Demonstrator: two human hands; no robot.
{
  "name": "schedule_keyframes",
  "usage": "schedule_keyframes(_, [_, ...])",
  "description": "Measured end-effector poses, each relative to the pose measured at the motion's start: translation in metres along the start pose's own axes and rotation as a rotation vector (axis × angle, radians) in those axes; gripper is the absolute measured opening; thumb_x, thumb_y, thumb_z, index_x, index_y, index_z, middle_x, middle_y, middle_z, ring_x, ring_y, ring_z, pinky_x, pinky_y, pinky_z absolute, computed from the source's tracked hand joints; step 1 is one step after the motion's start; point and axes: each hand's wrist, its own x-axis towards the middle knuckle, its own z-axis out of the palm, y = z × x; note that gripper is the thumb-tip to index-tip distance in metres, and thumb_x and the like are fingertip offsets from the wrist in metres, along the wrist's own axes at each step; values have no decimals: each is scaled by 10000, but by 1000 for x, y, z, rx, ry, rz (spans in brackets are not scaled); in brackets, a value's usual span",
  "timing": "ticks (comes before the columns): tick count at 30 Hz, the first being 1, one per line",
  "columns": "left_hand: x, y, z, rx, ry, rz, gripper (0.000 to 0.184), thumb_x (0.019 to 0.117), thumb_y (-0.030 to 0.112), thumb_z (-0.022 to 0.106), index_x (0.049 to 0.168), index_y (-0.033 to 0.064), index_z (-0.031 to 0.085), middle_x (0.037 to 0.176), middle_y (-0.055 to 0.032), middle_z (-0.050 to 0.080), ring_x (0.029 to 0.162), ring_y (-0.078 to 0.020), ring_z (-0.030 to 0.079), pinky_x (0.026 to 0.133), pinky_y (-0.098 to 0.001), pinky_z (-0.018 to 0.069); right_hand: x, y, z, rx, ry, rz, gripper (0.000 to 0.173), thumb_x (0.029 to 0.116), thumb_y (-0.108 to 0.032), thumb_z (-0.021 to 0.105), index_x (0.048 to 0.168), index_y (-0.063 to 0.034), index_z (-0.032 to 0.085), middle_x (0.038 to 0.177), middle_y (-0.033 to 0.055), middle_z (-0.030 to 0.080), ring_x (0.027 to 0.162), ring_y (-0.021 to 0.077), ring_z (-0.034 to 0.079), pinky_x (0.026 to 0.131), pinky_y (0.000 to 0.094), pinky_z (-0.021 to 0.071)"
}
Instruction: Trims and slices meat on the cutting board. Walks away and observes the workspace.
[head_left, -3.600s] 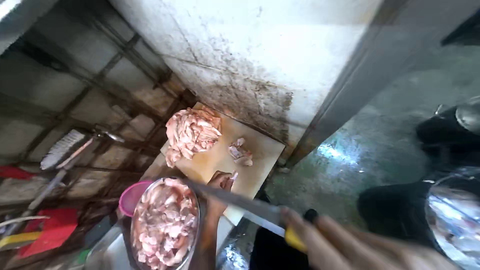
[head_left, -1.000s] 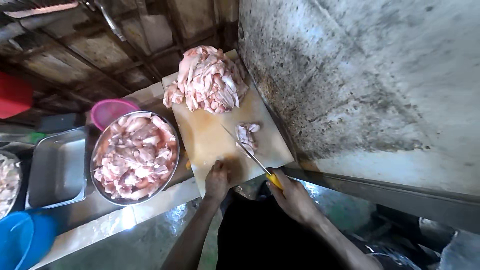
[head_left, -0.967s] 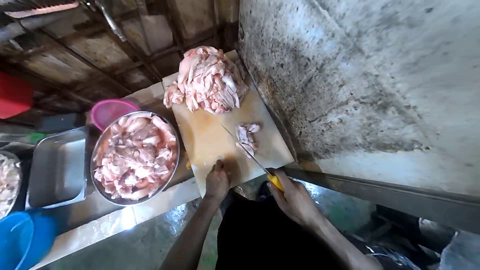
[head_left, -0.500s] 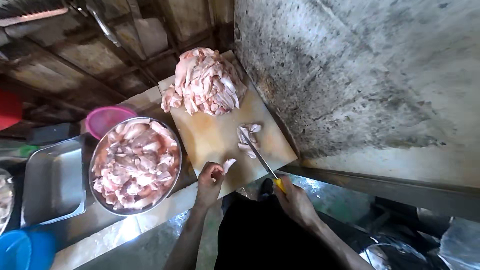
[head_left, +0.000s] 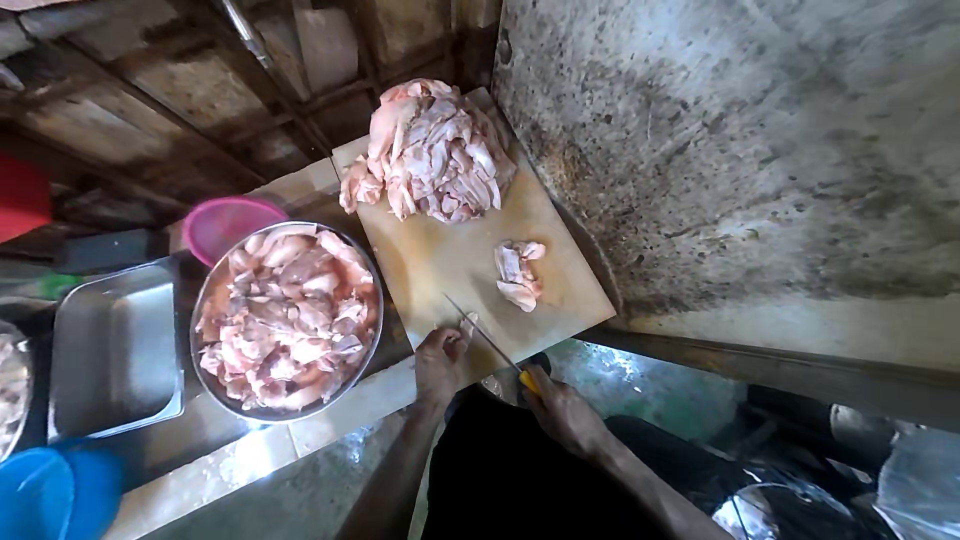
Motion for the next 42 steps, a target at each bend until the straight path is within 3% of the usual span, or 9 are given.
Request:
schedule_keyframes(7, [-5,14,7,17,42,-16,181,916,188,741,1052,68,735,974,-69,744,885,-161,725,869,-373,608,5,-22,20,-28,-50,68,444,1064,-320,442,1473,-152,478,1074,181,717,948,370,729,830,548,589])
schedule_keyframes(11, [-5,11,10,36,44,-13,185,917,173,748,1051,47,731,970,-78,741,860,-161,726,847,-368,614,-3,-27,26,-75,-84,153,456,1071,-318,426,1497,-160,456,1190,188,695,997,395,719,844,570,583])
schedule_keyframes(16, [-7,2,22,65,153,131,153,873,126,774,988,28,749,930,-99,717,826,-180,720,801,-365,628,-24,-16,34,-154,-34,173,410,1083,-309,395,1454,-158,479,1138,170,705,875,383,737,744,555,607])
schedule_keyframes(20, [-6,3,23,86,180,185,106,869,116,774,934,36,752,878,-84,706,786,-181,707,765,-363,621,1,-48,22,-117,-144,225,418,1098,-249,362,1485,-107,430,1248,227,654,1016,430,708,844,586,582])
schedule_keyframes(23, [-3,4,21,94,160,185,109,874,117,775,938,33,749,897,-79,709,807,-173,709,787,-360,622,27,-65,25,-139,-116,196,402,1091,-200,368,1475,-90,421,1229,237,650,985,434,711,827,579,585])
schedule_keyframes(27, [0,6,23,98,169,181,120,861,116,781,945,37,749,891,-84,713,810,-187,713,789,-373,621,3,-39,34,-134,-98,213,408,1097,-232,368,1471,-82,429,1255,233,643,1016,433,705,842,583,585])
schedule_keyframes(31, [1,6,22,104,116,157,121,894,162,761,947,54,754,908,-76,710,828,-183,713,800,-376,620,-24,-12,41,-173,-106,249,385,1106,-259,355,1452,-108,431,1204,226,667,923,430,726,772,585,598])
schedule_keyframes(37, [1,8,21,191,42,191,155,921,190,723,998,60,759,986,-75,727,889,-199,728,844,-390,616,51,-69,5,-69,-120,196,389,1092,-231,418,1453,-90,441,1126,233,683,1029,425,703,874,581,570])
schedule_keyframes(42, [0,-8,16,65,71,254,141,898,177,722,968,58,753,952,-70,725,876,-150,716,832,-331,618,77,-45,-20,-70,-11,149,430,1080,-378,459,1442,-151,509,1167,196,695,1077,398,693,889,589,560])
